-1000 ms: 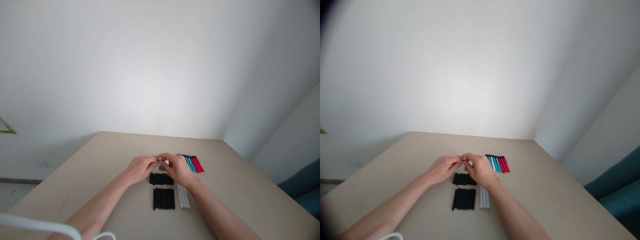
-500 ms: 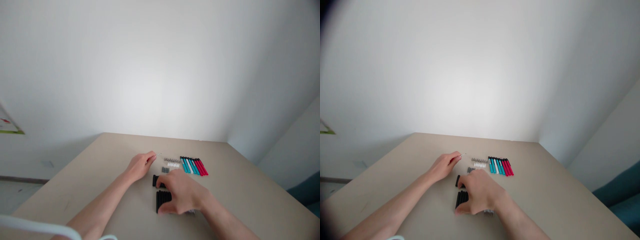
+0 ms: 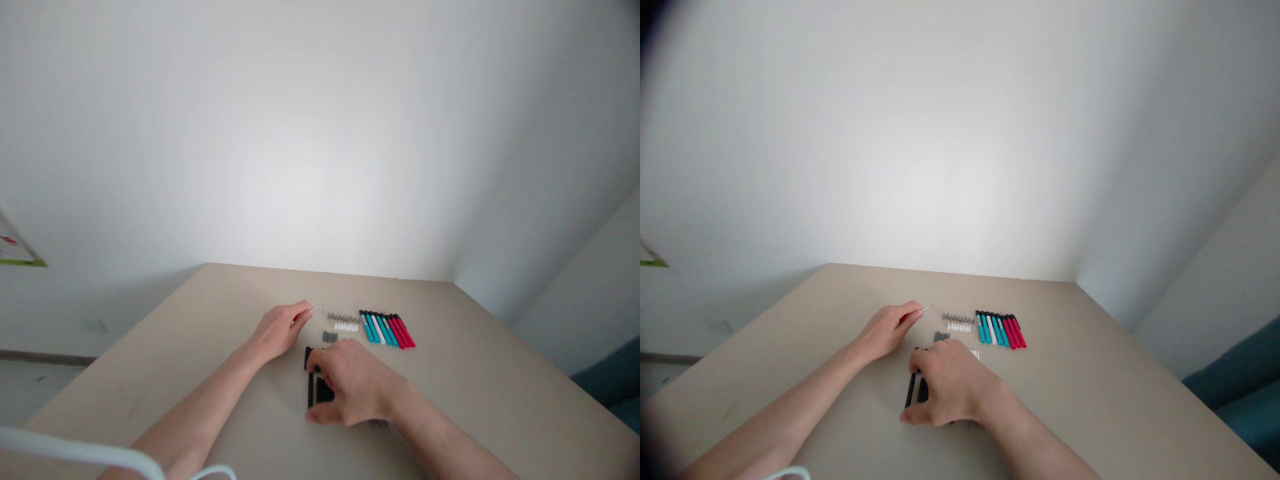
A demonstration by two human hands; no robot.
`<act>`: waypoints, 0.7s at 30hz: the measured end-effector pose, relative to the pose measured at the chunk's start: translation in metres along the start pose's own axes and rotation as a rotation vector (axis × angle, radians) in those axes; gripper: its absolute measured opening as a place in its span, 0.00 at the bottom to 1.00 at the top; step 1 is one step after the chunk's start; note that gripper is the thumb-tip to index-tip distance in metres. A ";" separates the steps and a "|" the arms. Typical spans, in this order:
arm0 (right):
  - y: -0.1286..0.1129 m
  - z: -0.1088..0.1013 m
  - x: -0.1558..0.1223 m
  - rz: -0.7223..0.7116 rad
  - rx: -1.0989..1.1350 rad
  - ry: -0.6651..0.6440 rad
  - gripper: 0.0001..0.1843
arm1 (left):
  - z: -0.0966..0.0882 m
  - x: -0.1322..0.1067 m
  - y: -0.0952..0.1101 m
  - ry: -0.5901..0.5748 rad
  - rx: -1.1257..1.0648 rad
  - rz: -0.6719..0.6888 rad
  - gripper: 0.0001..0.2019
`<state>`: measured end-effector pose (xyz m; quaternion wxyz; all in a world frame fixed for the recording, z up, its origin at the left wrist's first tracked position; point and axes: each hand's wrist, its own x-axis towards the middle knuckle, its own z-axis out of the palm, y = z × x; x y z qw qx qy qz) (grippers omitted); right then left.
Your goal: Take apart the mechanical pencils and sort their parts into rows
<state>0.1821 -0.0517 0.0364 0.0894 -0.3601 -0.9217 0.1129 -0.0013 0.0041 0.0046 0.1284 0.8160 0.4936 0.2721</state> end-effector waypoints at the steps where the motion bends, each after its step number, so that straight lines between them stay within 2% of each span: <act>1: 0.004 -0.001 0.000 0.013 0.045 0.037 0.21 | 0.000 0.000 0.000 0.004 -0.006 -0.010 0.18; 5: 0.032 -0.002 0.003 0.155 0.170 0.284 0.22 | 0.000 -0.001 0.001 0.027 -0.008 -0.044 0.15; 8: 0.052 0.002 0.007 0.282 0.149 0.440 0.13 | 0.000 -0.001 0.000 0.028 0.010 -0.030 0.16; 13: 0.060 0.007 0.009 0.273 0.115 0.510 0.14 | 0.001 -0.002 -0.001 0.003 0.005 0.015 0.16; 21: 0.055 0.008 0.010 0.219 0.032 0.510 0.07 | 0.001 -0.003 0.002 -0.061 0.007 0.083 0.16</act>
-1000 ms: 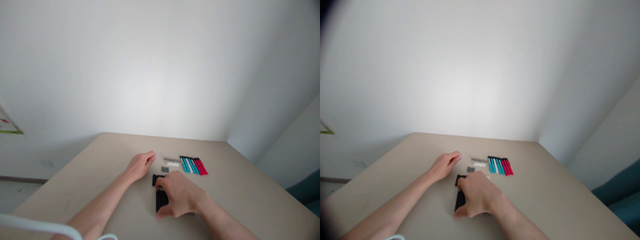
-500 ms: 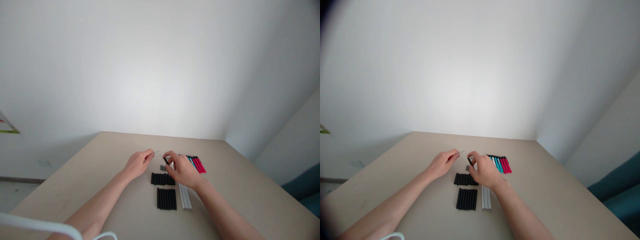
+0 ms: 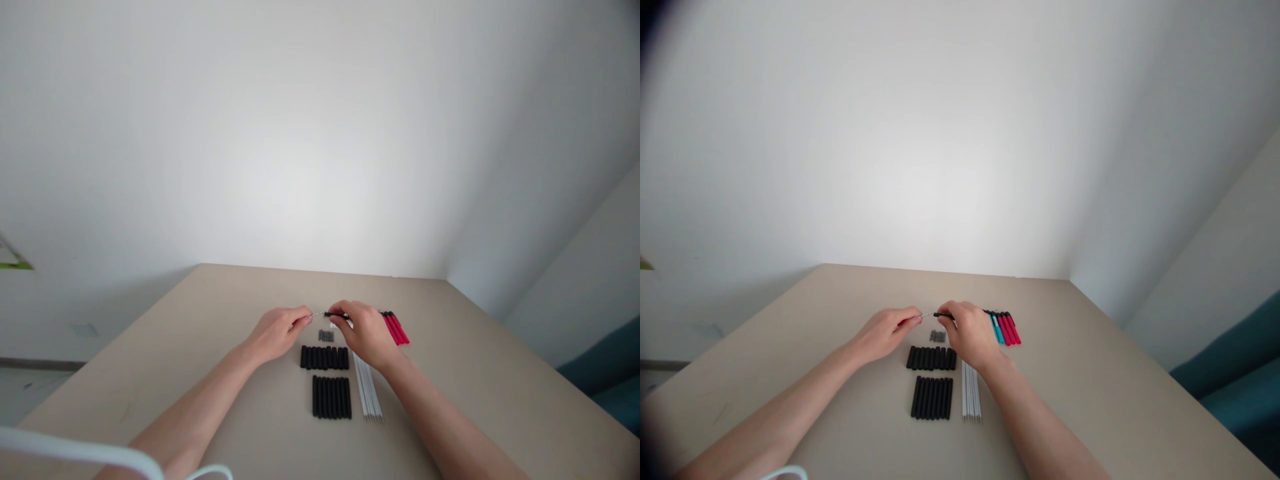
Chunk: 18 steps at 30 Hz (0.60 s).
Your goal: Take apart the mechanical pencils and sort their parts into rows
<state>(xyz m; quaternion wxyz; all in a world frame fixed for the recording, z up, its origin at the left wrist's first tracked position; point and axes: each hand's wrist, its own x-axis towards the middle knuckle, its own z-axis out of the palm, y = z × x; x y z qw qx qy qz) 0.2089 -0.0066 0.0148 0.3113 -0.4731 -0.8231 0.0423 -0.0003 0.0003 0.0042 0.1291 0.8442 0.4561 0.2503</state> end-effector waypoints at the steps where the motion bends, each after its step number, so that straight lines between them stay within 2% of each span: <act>1: 0.000 0.000 0.000 -0.006 -0.005 0.004 0.07 | 0.000 0.000 0.000 -0.005 0.001 0.004 0.16; 9: 0.002 0.000 0.000 -0.012 -0.013 0.036 0.06 | 0.000 0.000 0.001 -0.029 0.031 0.014 0.16; 18: -0.002 0.002 0.001 -0.121 0.006 -0.004 0.06 | 0.001 -0.001 0.004 -0.065 0.077 0.040 0.15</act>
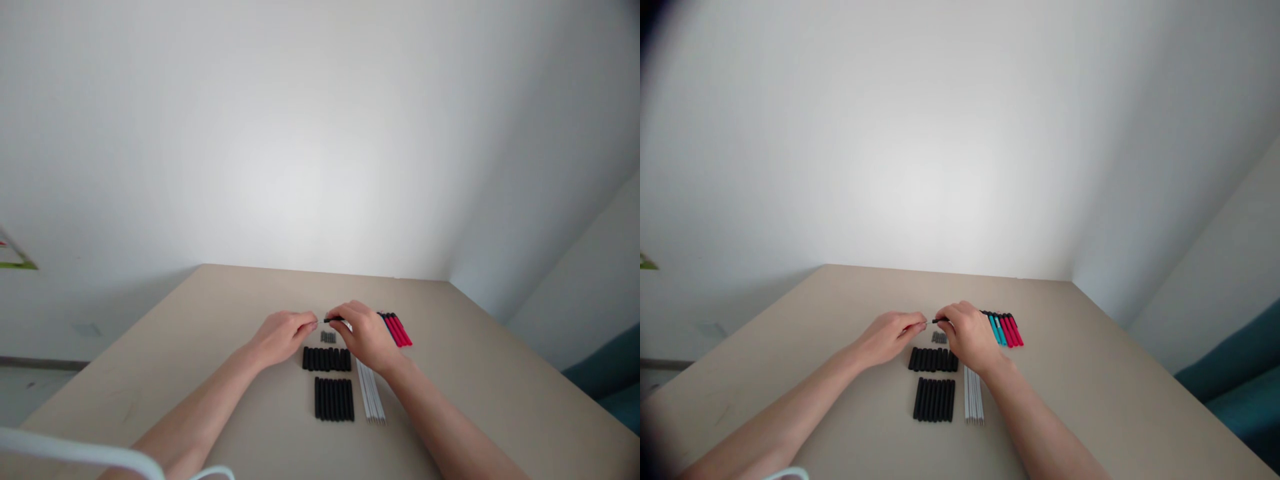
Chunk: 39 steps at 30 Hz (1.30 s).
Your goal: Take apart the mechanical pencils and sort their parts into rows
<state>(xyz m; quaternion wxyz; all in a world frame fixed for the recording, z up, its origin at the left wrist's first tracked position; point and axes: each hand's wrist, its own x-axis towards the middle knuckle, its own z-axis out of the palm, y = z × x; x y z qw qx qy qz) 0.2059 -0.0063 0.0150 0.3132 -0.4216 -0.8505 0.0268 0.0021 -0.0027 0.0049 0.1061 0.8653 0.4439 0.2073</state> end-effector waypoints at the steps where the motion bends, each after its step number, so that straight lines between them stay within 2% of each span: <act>1: -0.001 0.000 0.000 -0.018 0.008 -0.011 0.06 | 0.000 0.000 0.001 -0.003 0.003 0.000 0.15; 5: -0.003 0.001 0.001 -0.079 0.079 -0.041 0.08 | 0.001 0.000 0.002 -0.011 -0.002 -0.009 0.15; 9: -0.004 0.003 0.001 -0.067 0.135 -0.040 0.10 | 0.003 0.001 0.002 -0.012 -0.012 -0.064 0.12; 14: -0.005 0.008 0.002 -0.107 0.203 -0.036 0.10 | 0.004 0.001 0.003 -0.013 -0.038 -0.055 0.08; 20: -0.007 0.008 0.002 -0.103 0.159 -0.002 0.08 | 0.004 0.001 0.004 -0.006 -0.084 -0.047 0.05; 27: -0.006 0.007 0.000 -0.034 0.135 0.046 0.07 | 0.002 0.000 0.005 0.019 -0.093 -0.022 0.10; 30: -0.005 0.007 0.000 -0.015 0.107 0.033 0.06 | 0.002 0.001 0.003 0.014 -0.075 -0.028 0.11; 35: -0.005 0.008 0.001 0.002 0.045 -0.001 0.09 | 0.003 0.001 0.002 -0.008 -0.043 -0.041 0.12; 39: -0.006 0.005 0.001 0.002 0.044 -0.022 0.05 | 0.003 0.000 0.003 -0.011 -0.026 -0.049 0.13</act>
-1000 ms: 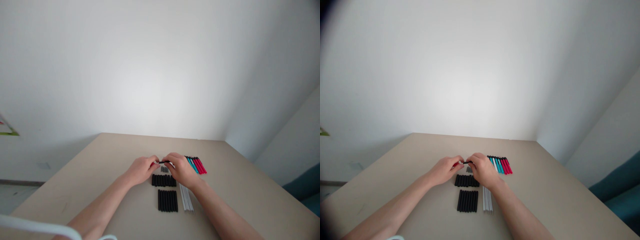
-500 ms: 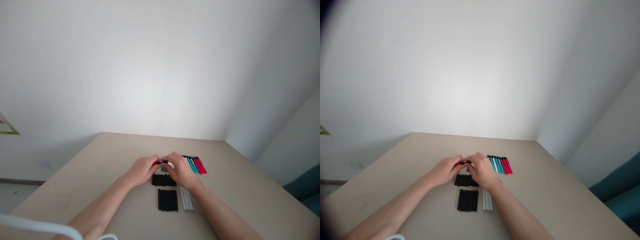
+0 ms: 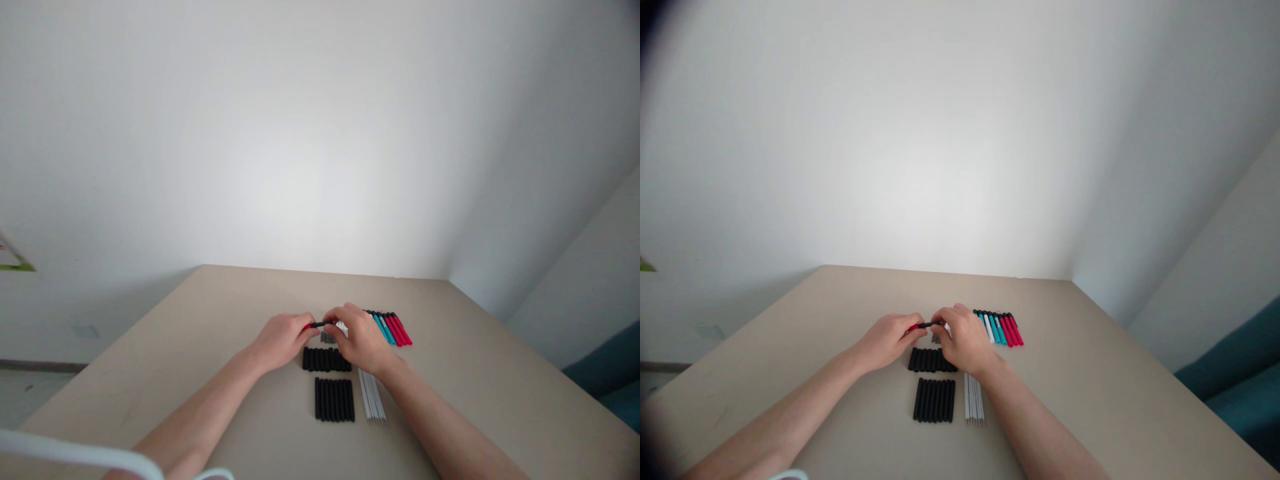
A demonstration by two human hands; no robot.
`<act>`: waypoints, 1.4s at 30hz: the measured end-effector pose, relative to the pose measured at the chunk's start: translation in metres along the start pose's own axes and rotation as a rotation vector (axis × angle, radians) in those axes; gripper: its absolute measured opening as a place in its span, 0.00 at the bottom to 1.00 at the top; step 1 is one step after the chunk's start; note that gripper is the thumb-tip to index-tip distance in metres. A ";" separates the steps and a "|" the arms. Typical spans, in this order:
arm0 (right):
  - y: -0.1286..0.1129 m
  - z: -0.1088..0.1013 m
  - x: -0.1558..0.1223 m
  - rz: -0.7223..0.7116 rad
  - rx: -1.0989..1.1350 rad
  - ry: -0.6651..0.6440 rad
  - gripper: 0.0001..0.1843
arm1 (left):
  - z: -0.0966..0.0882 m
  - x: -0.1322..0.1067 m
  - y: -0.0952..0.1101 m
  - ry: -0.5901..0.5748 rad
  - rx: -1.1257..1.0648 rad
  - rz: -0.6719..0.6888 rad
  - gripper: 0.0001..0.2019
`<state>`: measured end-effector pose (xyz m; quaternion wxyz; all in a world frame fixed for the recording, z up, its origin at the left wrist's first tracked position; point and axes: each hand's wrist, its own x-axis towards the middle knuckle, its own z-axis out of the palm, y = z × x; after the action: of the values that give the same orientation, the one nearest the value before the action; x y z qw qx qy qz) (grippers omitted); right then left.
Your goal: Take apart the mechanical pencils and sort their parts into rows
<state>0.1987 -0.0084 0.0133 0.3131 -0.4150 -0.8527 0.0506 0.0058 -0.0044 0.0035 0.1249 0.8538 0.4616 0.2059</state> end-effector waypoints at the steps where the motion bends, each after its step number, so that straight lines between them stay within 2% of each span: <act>1: 0.000 -0.001 0.000 -0.008 0.003 -0.004 0.05 | 0.000 0.000 0.000 -0.002 0.001 0.002 0.13; 6: 0.000 -0.002 0.000 0.012 -0.065 -0.025 0.13 | -0.001 0.000 0.001 -0.004 0.009 0.003 0.14; 10: 0.000 -0.001 0.000 -0.014 -0.032 -0.030 0.08 | 0.000 0.000 0.001 0.001 0.018 0.025 0.14; 14: 0.001 -0.001 0.000 0.000 -0.086 -0.050 0.17 | -0.001 0.000 0.001 0.010 0.041 0.035 0.14; 19: 0.000 -0.001 0.001 -0.019 -0.051 -0.044 0.13 | -0.001 -0.001 0.003 0.010 0.053 0.040 0.15; 22: 0.001 -0.001 0.001 -0.004 -0.076 -0.046 0.18 | -0.002 -0.001 0.004 0.006 0.058 0.037 0.15; 27: 0.002 -0.002 0.000 -0.047 -0.022 -0.047 0.10 | -0.002 -0.001 0.004 0.007 0.056 0.043 0.15; 30: 0.004 -0.002 0.000 -0.043 -0.049 -0.058 0.15 | -0.002 -0.001 0.004 0.007 0.059 0.035 0.15; 34: 0.004 -0.002 0.000 -0.068 -0.010 -0.053 0.09 | -0.003 -0.001 0.004 0.002 0.057 0.037 0.15; 38: 0.004 -0.002 0.000 -0.077 -0.045 -0.067 0.14 | -0.003 -0.001 0.003 -0.001 0.048 0.038 0.15; 42: 0.004 -0.001 0.001 -0.088 -0.030 -0.061 0.11 | -0.003 -0.001 0.004 -0.009 0.039 0.039 0.15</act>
<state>0.2013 -0.0053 0.0136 0.2824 -0.3802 -0.8800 0.0365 0.0065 -0.0070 0.0075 0.1066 0.8659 0.4480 0.1953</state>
